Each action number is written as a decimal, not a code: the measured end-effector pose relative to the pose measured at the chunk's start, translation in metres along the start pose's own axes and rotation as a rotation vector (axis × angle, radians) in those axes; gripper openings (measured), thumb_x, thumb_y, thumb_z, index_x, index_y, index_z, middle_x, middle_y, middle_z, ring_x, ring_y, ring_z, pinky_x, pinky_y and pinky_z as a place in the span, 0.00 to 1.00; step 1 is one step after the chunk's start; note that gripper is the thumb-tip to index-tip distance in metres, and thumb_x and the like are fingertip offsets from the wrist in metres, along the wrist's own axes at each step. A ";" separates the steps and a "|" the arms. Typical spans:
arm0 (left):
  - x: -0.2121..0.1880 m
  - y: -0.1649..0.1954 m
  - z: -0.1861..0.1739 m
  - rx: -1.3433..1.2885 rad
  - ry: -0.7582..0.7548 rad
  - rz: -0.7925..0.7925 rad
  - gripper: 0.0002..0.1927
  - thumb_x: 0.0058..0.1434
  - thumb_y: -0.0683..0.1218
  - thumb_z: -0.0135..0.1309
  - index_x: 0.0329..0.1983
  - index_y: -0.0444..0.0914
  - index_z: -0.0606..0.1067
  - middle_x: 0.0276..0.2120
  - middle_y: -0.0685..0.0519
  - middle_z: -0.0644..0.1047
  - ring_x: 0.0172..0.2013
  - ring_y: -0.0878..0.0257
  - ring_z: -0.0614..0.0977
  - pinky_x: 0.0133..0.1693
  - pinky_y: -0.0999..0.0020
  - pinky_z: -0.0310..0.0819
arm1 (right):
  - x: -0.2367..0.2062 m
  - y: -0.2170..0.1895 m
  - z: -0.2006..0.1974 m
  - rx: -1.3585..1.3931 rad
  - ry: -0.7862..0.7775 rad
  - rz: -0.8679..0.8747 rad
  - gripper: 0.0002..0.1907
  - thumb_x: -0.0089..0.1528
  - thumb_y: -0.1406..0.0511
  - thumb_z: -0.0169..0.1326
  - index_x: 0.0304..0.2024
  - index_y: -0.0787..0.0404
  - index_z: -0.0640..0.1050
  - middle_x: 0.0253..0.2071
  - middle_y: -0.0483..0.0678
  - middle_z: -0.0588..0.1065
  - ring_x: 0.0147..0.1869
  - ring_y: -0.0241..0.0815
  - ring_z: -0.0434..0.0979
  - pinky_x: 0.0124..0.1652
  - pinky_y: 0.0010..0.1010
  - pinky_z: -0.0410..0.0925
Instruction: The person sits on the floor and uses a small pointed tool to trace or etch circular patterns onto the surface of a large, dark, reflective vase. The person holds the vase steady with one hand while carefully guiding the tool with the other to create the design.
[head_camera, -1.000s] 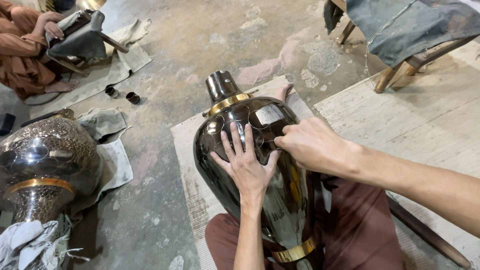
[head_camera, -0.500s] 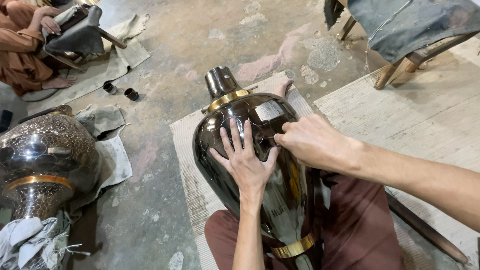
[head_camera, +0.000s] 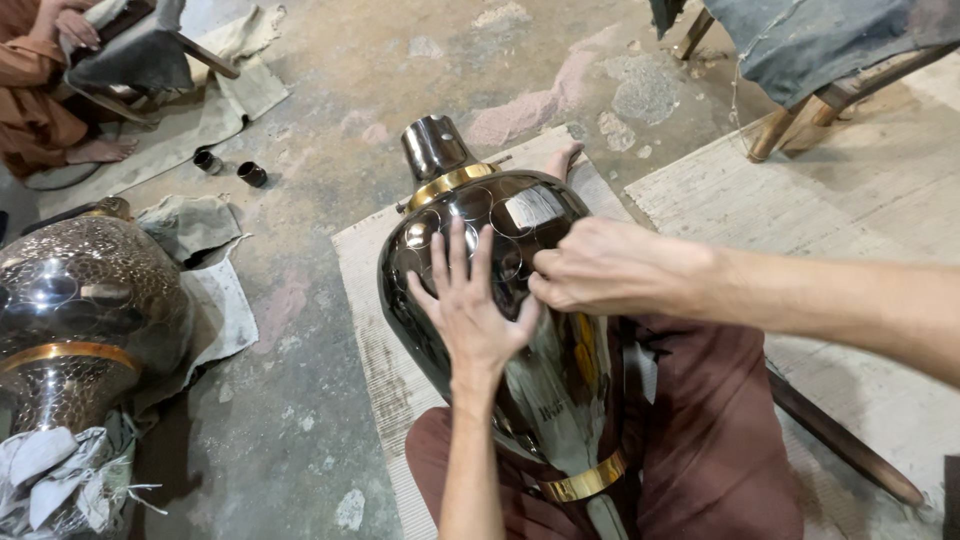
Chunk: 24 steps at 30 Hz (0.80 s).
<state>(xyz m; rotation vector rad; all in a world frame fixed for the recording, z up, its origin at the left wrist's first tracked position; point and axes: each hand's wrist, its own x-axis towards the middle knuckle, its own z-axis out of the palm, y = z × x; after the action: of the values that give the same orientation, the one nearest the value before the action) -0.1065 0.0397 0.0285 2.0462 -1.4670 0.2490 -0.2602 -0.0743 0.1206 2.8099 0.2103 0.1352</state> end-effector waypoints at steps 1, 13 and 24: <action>0.002 -0.003 -0.002 -0.027 0.008 0.017 0.52 0.41 0.62 0.63 0.72 0.49 0.63 0.76 0.49 0.56 0.76 0.48 0.53 0.68 0.24 0.32 | 0.003 0.003 0.002 -0.003 -0.030 -0.020 0.09 0.56 0.65 0.55 0.33 0.67 0.79 0.24 0.52 0.75 0.25 0.50 0.81 0.24 0.41 0.73; -0.002 -0.010 -0.002 -0.082 0.031 0.048 0.55 0.35 0.58 0.63 0.73 0.53 0.64 0.77 0.49 0.55 0.76 0.47 0.52 0.68 0.22 0.31 | -0.022 -0.004 0.017 0.160 -0.156 0.399 0.11 0.65 0.68 0.47 0.41 0.68 0.78 0.24 0.57 0.76 0.24 0.54 0.80 0.21 0.45 0.72; -0.007 -0.012 -0.005 -0.074 0.039 0.105 0.51 0.37 0.62 0.64 0.70 0.51 0.68 0.75 0.49 0.56 0.75 0.44 0.51 0.66 0.21 0.31 | 0.005 -0.026 0.020 0.510 -0.223 0.720 0.09 0.54 0.68 0.52 0.25 0.68 0.80 0.26 0.65 0.78 0.32 0.62 0.81 0.31 0.47 0.74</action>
<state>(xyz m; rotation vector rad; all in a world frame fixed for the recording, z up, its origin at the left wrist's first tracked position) -0.0975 0.0512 0.0250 1.8988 -1.5388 0.2716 -0.2567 -0.0553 0.0938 3.2184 -0.9501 -0.0879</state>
